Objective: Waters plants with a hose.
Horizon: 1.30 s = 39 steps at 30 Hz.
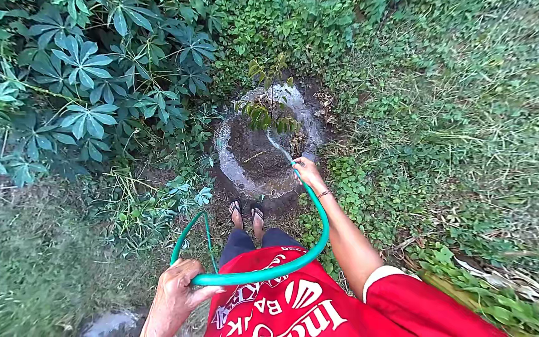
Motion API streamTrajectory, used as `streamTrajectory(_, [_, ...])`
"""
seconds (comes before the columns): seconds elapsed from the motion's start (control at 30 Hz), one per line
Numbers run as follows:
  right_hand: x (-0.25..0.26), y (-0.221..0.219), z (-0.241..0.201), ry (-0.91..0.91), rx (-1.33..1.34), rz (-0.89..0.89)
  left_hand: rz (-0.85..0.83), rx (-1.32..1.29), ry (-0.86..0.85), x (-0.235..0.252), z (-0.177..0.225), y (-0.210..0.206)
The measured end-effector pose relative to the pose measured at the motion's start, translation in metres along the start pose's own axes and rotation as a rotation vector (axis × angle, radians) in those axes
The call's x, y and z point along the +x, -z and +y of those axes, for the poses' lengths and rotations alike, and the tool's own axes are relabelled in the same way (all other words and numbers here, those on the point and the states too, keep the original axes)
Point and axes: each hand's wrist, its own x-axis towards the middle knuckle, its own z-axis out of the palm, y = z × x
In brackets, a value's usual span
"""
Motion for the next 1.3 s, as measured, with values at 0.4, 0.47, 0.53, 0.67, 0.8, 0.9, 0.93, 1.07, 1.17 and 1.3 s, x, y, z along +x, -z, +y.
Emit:
streamTrajectory(0.4, [0.0, -0.043, -0.001, -0.027, -0.109, -0.261, 0.011, -0.067, 0.001, 0.0, 0.001, 0.006])
streamTrajectory(0.47, [-0.004, -0.039, -0.006, -0.008, -0.078, -0.223, 0.01, -0.062, -0.001, -0.002, 0.001, 0.006])
streamTrajectory(0.53, [-0.011, -0.031, -0.01, 0.032, -0.022, -0.159, 0.013, -0.063, 0.0, -0.005, 0.002, 0.006])
streamTrajectory(0.67, [-0.008, -0.028, -0.017, 0.071, 0.024, -0.091, 0.014, -0.055, 0.005, -0.009, 0.002, 0.005])
streamTrajectory(0.8, [-0.007, -0.036, -0.018, 0.1, 0.046, -0.139, 0.011, -0.056, 0.001, -0.012, 0.002, 0.005])
streamTrajectory(0.9, [-0.011, -0.042, -0.013, 0.119, 0.065, -0.149, 0.026, -0.065, 0.01, -0.014, 0.002, 0.008])
streamTrajectory(0.93, [-0.01, -0.047, -0.011, 0.121, 0.021, -0.19, 0.027, -0.068, 0.014, -0.014, 0.003, 0.009])
streamTrajectory(1.07, [-0.002, -0.062, 0.008, 0.018, -0.096, -0.269, 0.03, -0.07, 0.018, -0.015, 0.005, 0.007])
streamTrajectory(1.17, [-0.006, -0.062, 0.023, -0.085, -0.074, -0.265, 0.021, -0.048, 0.024, -0.017, 0.005, 0.004])
streamTrajectory(1.3, [-0.015, -0.051, 0.043, -0.121, -0.047, -0.232, -0.012, -0.03, 0.011, -0.014, 0.007, 0.0])
